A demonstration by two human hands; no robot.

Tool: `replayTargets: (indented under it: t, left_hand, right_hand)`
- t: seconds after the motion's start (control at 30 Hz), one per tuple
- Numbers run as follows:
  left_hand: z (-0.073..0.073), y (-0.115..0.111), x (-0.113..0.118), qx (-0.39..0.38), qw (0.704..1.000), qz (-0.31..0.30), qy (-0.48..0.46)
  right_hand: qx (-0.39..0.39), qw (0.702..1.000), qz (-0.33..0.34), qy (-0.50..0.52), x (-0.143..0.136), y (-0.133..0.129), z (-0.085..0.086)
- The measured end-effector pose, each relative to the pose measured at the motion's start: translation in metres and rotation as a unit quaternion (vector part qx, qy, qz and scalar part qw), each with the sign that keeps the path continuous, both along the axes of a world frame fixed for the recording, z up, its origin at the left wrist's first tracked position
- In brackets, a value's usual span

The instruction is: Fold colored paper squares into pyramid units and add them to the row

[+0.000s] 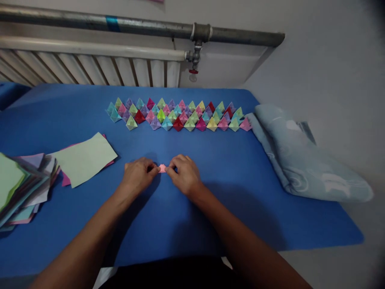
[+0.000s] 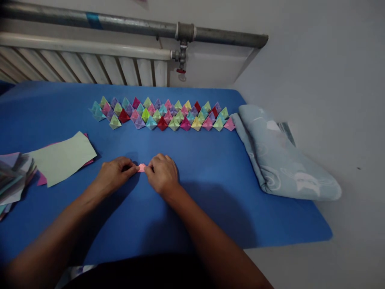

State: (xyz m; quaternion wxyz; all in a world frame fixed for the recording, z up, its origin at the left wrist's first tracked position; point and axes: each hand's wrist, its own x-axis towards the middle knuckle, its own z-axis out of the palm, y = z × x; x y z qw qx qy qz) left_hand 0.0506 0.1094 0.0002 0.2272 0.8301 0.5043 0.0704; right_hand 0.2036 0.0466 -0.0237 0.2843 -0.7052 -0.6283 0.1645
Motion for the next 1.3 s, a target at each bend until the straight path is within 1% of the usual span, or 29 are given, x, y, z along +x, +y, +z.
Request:
replayTargets:
  t: [0.23, 0.43, 0.57, 0.73, 0.9, 0.97, 1.3]
  left_hand:
    - [0.001, 0.003, 0.003, 0.006, 1.0, -0.009, 0.026]
    - [-0.006, 0.005, 0.0, 0.039, 0.998, -0.038, 0.018]
    - [-0.009, 0.006, 0.0, 0.044, 0.998, -0.041, 0.032]
    - [-0.006, 0.005, 0.003, 0.055, 0.996, -0.038, 0.055]
    - [-0.004, 0.004, 0.003, 0.065, 0.995, -0.041, 0.06]
    - [-0.004, 0.005, 0.003, 0.062, 0.995, -0.039, 0.064]
    - [0.006, 0.005, 0.008, 0.027, 0.994, -0.028, 0.104]
  right_hand:
    - [-0.013, 1.0, 0.0, -0.012, 0.0, 0.002, 0.002]
    - [-0.012, 1.0, -0.001, -0.023, -0.001, 0.002, 0.002]
    - [-0.02, 0.999, -0.005, -0.035, -0.002, 0.002, 0.002]
    - [-0.018, 0.999, -0.002, -0.041, -0.001, 0.001, 0.004]
    - [0.006, 1.0, -0.006, 0.027, 0.003, 0.0, 0.001]
    - [0.014, 0.999, -0.009, 0.036, 0.003, 0.0, 0.0]
    - [-0.021, 0.999, 0.007, 0.039, 0.007, 0.003, 0.003]
